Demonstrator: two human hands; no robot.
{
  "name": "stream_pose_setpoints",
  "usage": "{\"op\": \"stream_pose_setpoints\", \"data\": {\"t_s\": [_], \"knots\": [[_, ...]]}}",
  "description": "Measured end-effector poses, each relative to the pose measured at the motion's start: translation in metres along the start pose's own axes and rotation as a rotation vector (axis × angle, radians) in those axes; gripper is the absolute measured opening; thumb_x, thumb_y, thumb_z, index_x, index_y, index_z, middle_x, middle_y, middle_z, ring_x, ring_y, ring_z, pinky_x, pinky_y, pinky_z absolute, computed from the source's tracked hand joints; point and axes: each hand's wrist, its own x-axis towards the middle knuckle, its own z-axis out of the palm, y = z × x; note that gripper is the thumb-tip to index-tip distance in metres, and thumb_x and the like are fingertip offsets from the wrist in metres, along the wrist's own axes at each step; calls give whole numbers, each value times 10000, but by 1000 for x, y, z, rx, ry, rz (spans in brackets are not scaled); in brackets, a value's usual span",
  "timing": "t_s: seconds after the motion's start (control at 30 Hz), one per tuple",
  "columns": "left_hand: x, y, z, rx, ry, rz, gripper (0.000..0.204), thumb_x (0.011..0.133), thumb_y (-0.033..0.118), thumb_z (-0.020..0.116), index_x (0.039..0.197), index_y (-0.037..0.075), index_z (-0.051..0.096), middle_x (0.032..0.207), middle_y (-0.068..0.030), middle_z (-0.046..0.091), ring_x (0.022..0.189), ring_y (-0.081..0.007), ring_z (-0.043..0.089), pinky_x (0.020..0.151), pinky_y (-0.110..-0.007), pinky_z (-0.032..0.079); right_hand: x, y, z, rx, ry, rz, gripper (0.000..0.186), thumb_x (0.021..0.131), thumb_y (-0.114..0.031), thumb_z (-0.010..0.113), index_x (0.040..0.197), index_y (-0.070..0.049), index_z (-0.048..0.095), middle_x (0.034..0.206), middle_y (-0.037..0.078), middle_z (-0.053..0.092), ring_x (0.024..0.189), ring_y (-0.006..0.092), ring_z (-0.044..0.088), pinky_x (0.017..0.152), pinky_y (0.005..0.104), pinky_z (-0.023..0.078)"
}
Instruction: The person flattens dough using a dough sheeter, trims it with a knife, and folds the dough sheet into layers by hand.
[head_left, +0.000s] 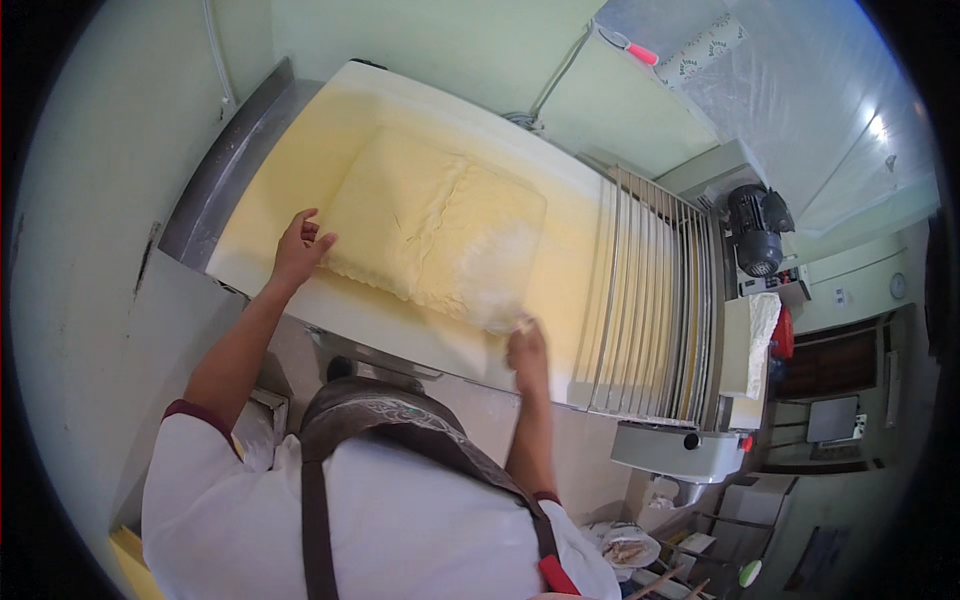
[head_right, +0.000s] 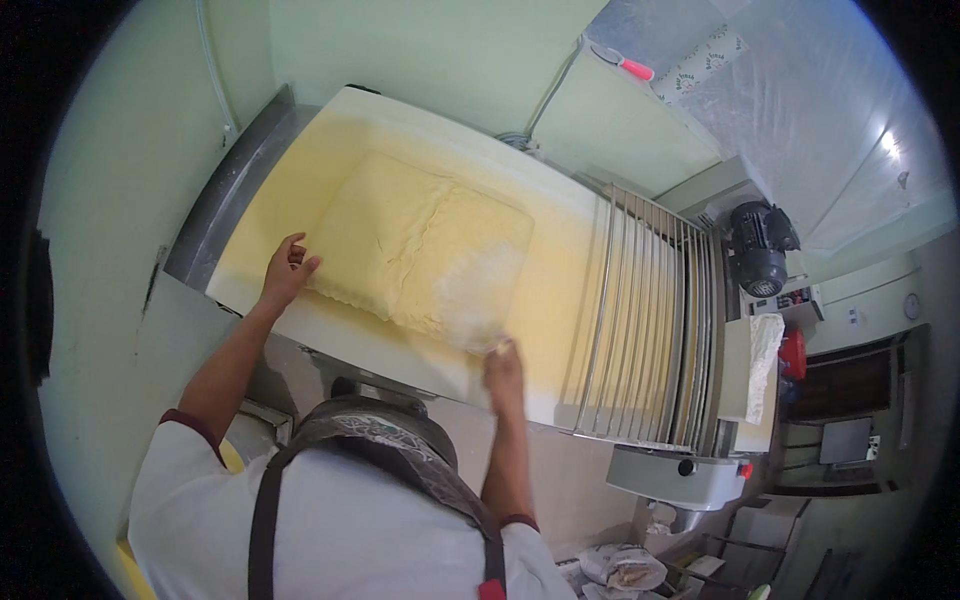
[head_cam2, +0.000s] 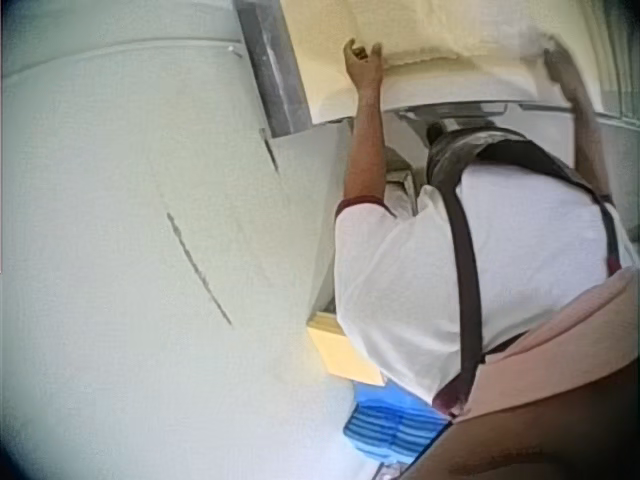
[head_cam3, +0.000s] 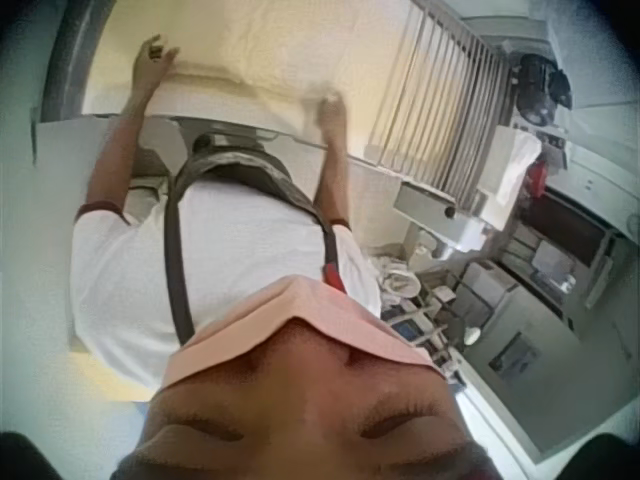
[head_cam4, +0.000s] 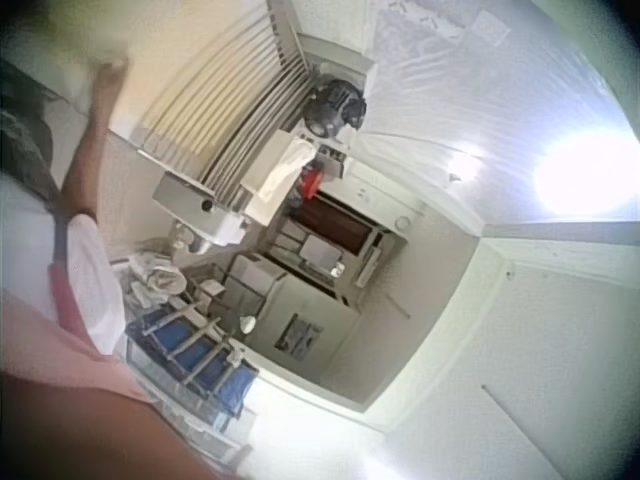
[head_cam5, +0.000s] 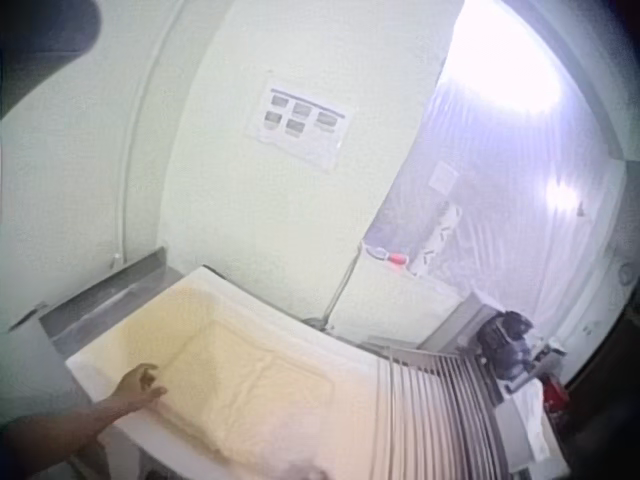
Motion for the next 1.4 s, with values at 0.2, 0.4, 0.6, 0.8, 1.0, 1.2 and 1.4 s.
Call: {"op": "stream_pose_setpoints", "data": {"t_s": [0.2, 0.4, 0.6, 0.8, 1.0, 1.2, 1.4], "knots": [[-16, -26, 1, -88, 34, 238, 666, 827, 173, 731, 1388, 39, 398, 1267, -123, 523, 1109, -234, 548, 962, -343, 443, 72, 91, -36, 1109, -409, 1053, 133, 918, -121, 484, 990, -102, 594, 607, -80, 402, 456, 26, 357, 363, 179, 250], [-8, 11, -5, 92, 123, 376, 623, 832, 155, 681, 1375, 23, 407, 1295, -157, 501, 1203, -301, 487, 1027, -422, 375, -58, 142, 68, 1125, -164, 611, 183, 970, -162, 427, 1031, -83, 580, 817, 25, 538, 718, 164, 529, 640, 301, 418], [-34, 70, 50, 369, -264, 801, 650, 883, 294, 580, 1426, 26, 347, 1475, -202, 326, 1413, -353, 245, 1147, -477, 196, -49, -129, -32, 1019, -1308, 790, 346, 941, -123, 488, 1281, -67, 523, 617, -71, 360, 496, 37, 338, 443, 207, 301], [98, 59, 83, 888, -116, 410, 792, 943, 458, 462, 1507, 15, 126, 1583, -142, 138, 1470, -252, 103, 1187, -463, 60, 34, 100, -61, 947, -371, 1118, 175, 966, -220, 478, 989, -78, 576, 756, -30, 528, 656, 66, 478, 553, 215, 363], [193, 97, 102, 1091, -88, 259, 691, 982, 446, 361, 1515, 63, 144, 1585, -114, 145, 1464, -255, 133, 1183, -434, 121, 69, 269, -96, 645, 663, 485, 202, 927, -248, 464, 829, -124, 589, 825, 15, 563, 801, 198, 560, 784, 318, 436], [109, 78, 86, 1059, -231, 637, 694, 960, 391, 436, 1507, 49, 180, 1570, -170, 166, 1457, -313, 146, 1168, -481, 123, 9, 97, 0, 580, -848, 904, 583, 1026, -412, 288, 1190, 67, 576, 1192, 201, 618, 1155, 238, 579, 998, 395, 417], [123, 51, 52, 770, 42, 352, 803, 891, 379, 610, 1497, 47, 202, 1512, -255, 250, 1410, -362, 254, 1139, -468, 210, 40, 31, 173, 636, -906, 361, 496, 981, -340, 474, 1260, 67, 528, 1191, 211, 621, 1126, 272, 596, 971, 371, 447]]}}
